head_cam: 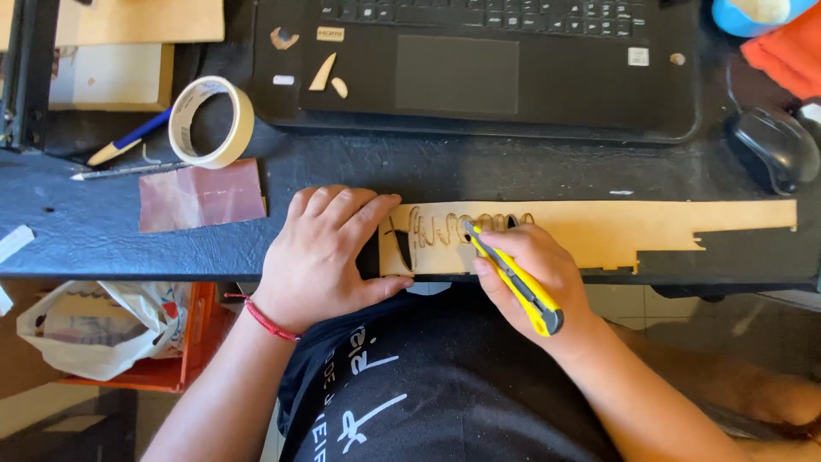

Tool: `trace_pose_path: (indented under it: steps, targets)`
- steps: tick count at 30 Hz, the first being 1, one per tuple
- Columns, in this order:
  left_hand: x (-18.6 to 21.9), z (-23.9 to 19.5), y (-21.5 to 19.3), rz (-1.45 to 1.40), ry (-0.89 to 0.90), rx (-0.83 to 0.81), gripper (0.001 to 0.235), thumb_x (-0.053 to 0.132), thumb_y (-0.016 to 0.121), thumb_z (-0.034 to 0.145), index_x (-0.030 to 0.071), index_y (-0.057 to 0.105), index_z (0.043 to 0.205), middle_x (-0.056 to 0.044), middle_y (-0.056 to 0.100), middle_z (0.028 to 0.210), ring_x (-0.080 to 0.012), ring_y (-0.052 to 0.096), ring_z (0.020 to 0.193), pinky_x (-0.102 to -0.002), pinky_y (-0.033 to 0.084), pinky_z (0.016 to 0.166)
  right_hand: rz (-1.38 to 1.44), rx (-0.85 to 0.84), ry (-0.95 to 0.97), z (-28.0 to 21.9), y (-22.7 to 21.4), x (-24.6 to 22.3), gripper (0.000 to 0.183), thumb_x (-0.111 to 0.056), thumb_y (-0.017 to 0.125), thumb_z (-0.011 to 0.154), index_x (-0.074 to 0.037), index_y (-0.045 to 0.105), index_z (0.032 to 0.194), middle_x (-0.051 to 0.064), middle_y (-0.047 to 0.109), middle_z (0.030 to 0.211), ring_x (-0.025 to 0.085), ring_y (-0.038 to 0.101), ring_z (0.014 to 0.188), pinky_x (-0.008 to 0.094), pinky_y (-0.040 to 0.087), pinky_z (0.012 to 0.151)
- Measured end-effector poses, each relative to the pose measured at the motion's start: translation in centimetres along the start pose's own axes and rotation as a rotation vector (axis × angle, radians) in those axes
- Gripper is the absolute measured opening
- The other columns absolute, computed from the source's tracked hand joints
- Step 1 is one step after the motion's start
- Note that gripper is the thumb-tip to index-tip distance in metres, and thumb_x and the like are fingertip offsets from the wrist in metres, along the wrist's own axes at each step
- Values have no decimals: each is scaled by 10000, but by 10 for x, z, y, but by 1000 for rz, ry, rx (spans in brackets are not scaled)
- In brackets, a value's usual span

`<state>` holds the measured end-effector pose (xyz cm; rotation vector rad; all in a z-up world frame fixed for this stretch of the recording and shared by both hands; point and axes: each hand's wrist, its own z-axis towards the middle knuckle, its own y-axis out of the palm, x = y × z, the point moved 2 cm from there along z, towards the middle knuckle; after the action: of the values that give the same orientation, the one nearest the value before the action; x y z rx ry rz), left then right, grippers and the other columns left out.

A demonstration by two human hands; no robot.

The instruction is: Using a utility knife to cut the remaining tabs of a laser-cut name from a wooden board

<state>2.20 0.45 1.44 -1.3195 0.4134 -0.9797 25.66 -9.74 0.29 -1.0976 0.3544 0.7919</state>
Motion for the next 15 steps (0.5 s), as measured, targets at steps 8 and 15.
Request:
trace_pose_path:
  steps: [8, 15]
  targets:
    - [-2, -3, 1, -6, 48, 68, 820, 759, 561, 824, 89, 601, 1294, -74, 616, 1177, -295, 560, 1043, -448, 418, 922, -39, -1, -79, -4, 5, 6, 219, -102, 665, 934, -2, 616, 1122, 137, 708, 1041, 273, 666, 825, 375, 551, 794]
    - [-3, -4, 0, -7, 61, 72, 834, 782, 467, 851, 86, 602, 1290, -80, 616, 1171, -300, 570, 1067, -443, 421, 907, -25, 1, -67, -4, 1, 5, 194, -132, 615, 945, 23, 622, 1061, 163, 708, 1000, 288, 667, 817, 374, 549, 790]
